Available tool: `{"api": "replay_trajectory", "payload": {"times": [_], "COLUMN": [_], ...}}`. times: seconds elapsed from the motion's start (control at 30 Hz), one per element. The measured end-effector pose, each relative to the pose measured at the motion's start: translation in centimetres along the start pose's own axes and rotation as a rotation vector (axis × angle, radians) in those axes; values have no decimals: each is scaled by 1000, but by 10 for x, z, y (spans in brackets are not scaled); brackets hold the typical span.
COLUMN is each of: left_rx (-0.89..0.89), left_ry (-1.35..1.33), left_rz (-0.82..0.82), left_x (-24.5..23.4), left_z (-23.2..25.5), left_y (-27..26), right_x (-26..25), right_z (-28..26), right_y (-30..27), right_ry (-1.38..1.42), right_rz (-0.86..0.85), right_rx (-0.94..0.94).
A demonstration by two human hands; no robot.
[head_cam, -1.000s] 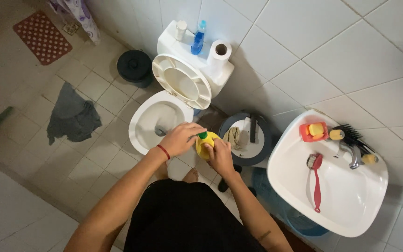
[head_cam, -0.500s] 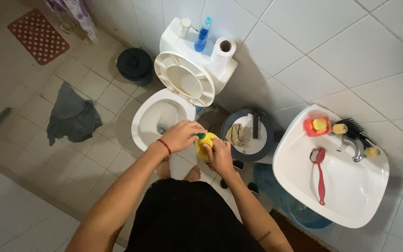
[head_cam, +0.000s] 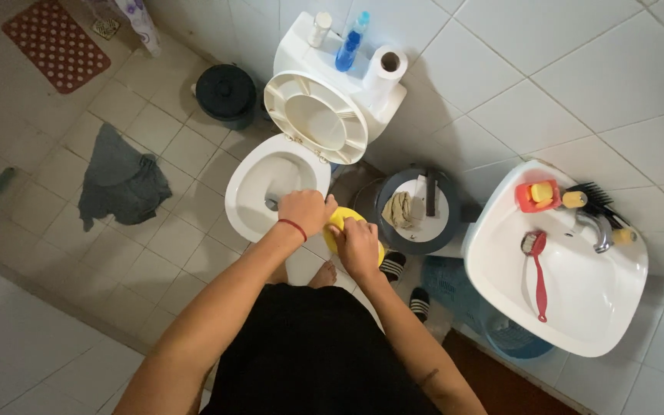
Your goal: Cleaning a toilet by applying liquid cleaner, scrubbing the bowl with a brush, and wiping the lid and seat with a cloth.
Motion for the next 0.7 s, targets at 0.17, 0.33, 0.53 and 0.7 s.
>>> {"api": "replay_trajectory", "payload": {"times": [0.17, 0.33, 0.53, 0.7], "left_rx": [-194, -319, -451, -604], "left_ry": [-224, -308, -499, -673], "left_rz": [-57, -95, -20, 20], "left_x": [-5, -42, -50, 12], "left_z": [-45, -70, -144, -222], "left_y": [9, -12, -51, -67], "right_x": [0, 0, 60, 134], "right_z": [-22, -22, -21, -22], "right_y": [4, 15, 34, 61], "right_ry": [-191, 15, -15, 64], "right_rz": [199, 77, -86, -175], "right_rx": [-54, 83, -1, -143]}}
Point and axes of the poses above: each hand's wrist, its own y-axis towards the middle knuckle, its own x-axis out of the palm, z = x × y, the point moved 10 cm from there along y, towards the middle knuckle, and after that the axes turned 6 degrees about -y, right-handed, at the moved point
